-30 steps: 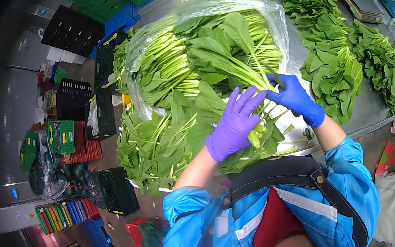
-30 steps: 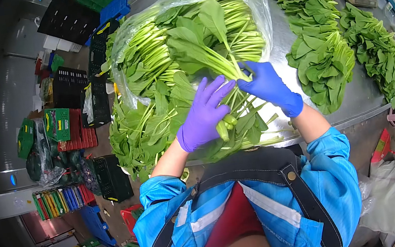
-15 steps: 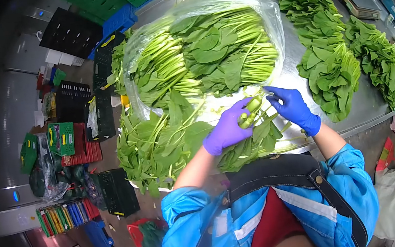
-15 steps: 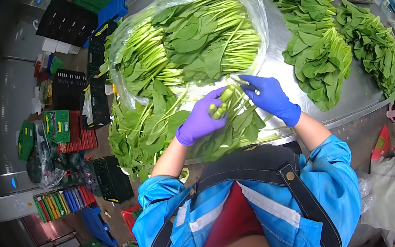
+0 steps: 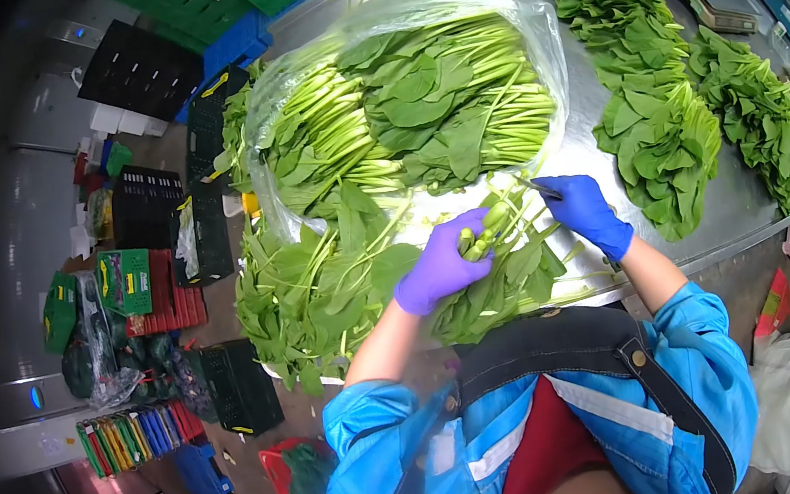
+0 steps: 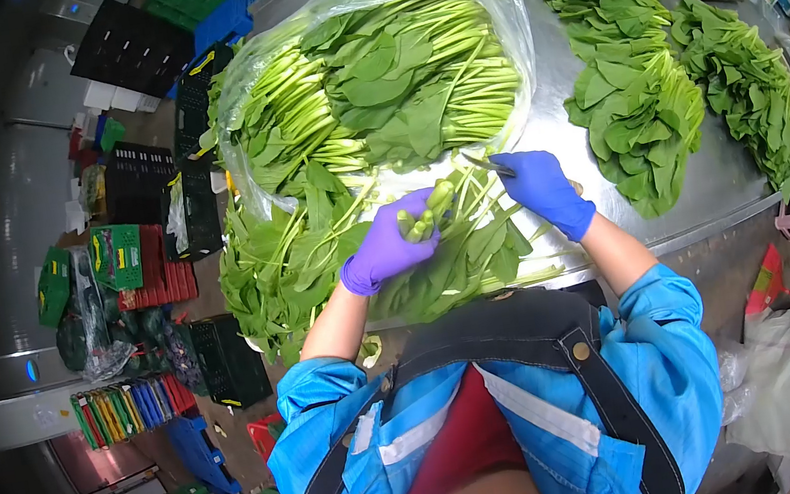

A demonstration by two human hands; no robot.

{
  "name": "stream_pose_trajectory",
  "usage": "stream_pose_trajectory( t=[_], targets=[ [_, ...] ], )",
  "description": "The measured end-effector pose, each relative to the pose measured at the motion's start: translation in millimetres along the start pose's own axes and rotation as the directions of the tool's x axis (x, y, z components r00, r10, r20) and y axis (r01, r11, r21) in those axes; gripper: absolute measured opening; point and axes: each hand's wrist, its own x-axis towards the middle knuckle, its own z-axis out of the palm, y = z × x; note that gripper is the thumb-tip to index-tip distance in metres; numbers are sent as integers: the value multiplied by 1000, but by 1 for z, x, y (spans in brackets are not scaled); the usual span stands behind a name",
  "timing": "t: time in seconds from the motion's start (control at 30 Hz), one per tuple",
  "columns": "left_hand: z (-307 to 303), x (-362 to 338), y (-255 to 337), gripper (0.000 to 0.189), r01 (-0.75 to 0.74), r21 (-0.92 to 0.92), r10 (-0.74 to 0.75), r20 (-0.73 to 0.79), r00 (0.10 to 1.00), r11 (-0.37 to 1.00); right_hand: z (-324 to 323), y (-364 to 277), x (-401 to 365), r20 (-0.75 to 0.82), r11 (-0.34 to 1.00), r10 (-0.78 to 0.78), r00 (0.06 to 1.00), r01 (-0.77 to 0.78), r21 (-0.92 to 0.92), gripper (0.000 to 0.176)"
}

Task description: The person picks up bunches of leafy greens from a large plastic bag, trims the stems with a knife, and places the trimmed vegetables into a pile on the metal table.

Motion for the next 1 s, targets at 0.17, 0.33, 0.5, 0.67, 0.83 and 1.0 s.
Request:
stream_pose_trajectory(
  t=[0.17, 0.33, 0.5, 0.67, 0.83, 1.0],
  targets=[
    [5, 8, 19, 39, -30, 26, 29, 37, 999, 999, -48, -66, 6, 267, 832, 43, 963, -182, 523, 33],
    [15, 9, 27, 31, -119, 296, 135, -34, 990, 948, -23, -72, 8, 259, 768, 151, 954, -278, 578, 29],
    [18, 5, 28, 27, -131, 675, 218, -45, 975, 726, 4, -60, 2, 19, 846, 50, 999, -52, 530, 26],
    [13, 3, 37, 33, -199, 770, 296, 14, 955, 606, -14, -56, 1, 86, 953, -45, 995, 17, 304, 27],
    [-8, 3, 25, 30, -139, 755, 321, -100, 942, 641, -27, -39, 6, 227, 920, -170, 959, 72, 385, 25],
    [-36, 2, -23, 33, 20, 190, 15, -181, 983, 982, -46, -34, 11, 386, 940, -37, 922, -99, 327, 25]
  ],
)
